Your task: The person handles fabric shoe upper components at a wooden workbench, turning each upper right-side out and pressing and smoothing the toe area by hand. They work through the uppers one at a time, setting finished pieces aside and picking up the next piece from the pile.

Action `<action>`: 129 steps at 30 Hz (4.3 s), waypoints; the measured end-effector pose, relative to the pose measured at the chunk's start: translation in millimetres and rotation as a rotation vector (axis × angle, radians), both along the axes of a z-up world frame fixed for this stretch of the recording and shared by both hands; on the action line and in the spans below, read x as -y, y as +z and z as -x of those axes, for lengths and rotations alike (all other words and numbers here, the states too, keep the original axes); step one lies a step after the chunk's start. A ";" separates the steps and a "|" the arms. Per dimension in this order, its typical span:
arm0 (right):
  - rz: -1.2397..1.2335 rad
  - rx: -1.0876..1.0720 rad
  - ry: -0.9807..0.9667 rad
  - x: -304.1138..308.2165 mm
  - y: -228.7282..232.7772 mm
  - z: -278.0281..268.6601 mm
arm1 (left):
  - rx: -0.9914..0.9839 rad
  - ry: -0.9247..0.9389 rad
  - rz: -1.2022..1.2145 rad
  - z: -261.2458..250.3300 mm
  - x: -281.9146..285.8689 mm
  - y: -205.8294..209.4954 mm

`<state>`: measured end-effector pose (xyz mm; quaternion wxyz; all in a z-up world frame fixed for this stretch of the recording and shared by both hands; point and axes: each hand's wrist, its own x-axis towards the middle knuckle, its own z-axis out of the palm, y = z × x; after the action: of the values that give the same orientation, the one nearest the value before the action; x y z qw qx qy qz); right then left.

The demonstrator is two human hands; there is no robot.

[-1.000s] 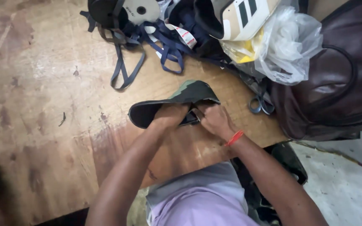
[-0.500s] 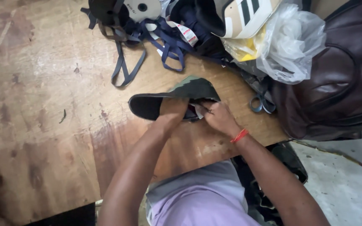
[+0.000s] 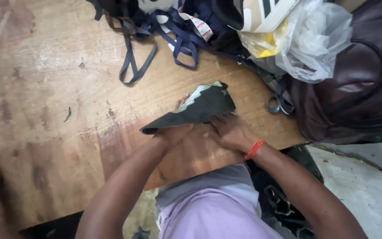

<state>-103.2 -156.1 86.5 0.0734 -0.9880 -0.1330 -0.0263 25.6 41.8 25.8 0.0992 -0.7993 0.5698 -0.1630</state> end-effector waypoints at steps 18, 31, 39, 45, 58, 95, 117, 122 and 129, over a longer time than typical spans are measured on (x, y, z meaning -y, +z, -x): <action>-0.113 0.036 0.022 -23.5 -11.0 -13.9 | -0.449 0.160 0.441 -17.3 2.1 -50.5; -0.315 0.242 -0.151 -21.3 -20.7 -47.2 | -0.842 0.345 0.458 44.9 -18.5 43.5; -0.351 0.034 -0.182 -25.0 -74.7 -58.5 | -0.816 0.249 0.465 36.6 -12.3 -8.7; -0.393 0.106 -0.024 -19.8 -43.1 -36.6 | -0.825 0.189 0.479 36.7 -6.5 -28.4; -0.105 0.375 -0.119 -28.4 97.2 -47.3 | -0.856 0.150 0.459 22.3 15.5 6.4; -0.097 0.188 0.005 -9.2 -8.0 -22.6 | -0.920 0.083 0.376 9.9 -6.0 59.4; -0.227 0.171 -0.071 -10.5 -4.5 -19.6 | -0.732 0.152 0.579 0.7 9.2 5.1; -0.345 0.160 -0.176 -11.4 -37.0 -37.0 | -0.603 -0.031 0.546 -1.8 3.8 23.8; -0.374 0.257 -0.320 3.9 -81.0 -50.3 | -0.739 0.137 -0.012 3.1 -6.0 -22.8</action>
<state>-52.9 -160.0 5.5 0.2320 -0.9543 0.0238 -0.1866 22.5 47.8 3.0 -0.0976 -0.8399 0.5133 0.1469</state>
